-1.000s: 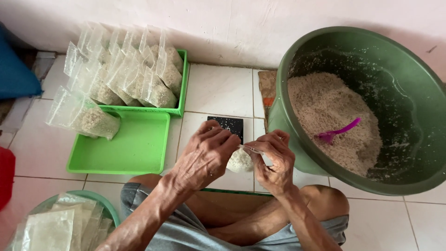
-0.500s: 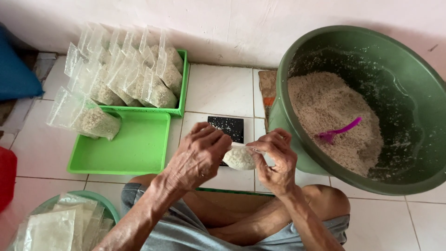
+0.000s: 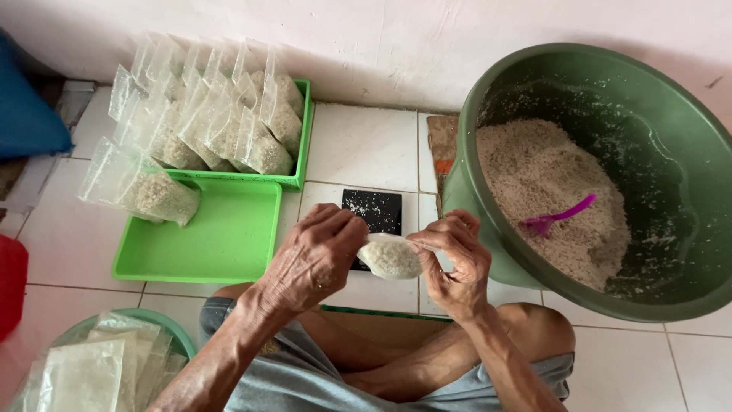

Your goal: Filling small plastic bags with granular material from a large tub, weighing them on a digital scale, and sealing them.

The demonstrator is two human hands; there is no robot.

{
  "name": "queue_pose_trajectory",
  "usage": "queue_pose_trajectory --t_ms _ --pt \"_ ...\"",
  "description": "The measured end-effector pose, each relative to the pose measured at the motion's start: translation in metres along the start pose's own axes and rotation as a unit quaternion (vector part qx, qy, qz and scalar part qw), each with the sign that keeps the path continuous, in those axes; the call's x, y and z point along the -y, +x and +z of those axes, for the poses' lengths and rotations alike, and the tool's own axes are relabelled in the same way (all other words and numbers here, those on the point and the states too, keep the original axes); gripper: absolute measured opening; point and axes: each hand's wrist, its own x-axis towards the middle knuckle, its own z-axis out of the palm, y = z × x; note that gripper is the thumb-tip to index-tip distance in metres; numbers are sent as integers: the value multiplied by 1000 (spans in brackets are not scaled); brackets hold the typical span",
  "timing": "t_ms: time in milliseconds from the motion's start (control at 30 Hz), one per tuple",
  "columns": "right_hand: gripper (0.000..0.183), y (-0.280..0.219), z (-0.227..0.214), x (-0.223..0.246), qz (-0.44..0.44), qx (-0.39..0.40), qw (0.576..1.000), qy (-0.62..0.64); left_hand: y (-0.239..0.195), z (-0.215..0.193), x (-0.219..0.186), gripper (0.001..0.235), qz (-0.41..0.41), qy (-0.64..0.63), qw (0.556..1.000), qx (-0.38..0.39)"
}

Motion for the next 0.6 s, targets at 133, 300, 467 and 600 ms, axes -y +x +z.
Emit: queue_pose_trajectory --t_ms 133,300,467,600 --pt "6 3 -2 1 4 16 1000 -13 -6 -4 3 12 -69 -80 994 6" --pt "7 3 -2 0 8 25 1000 -9 -10 -3 8 7 -62 -118 991 -10" --pt "5 7 -2 5 21 26 999 4 -13 1 9 6 -68 -117 990 -42" --pt "3 10 -5 -1 18 33 999 11 -16 -5 9 9 -85 -130 987 -49"
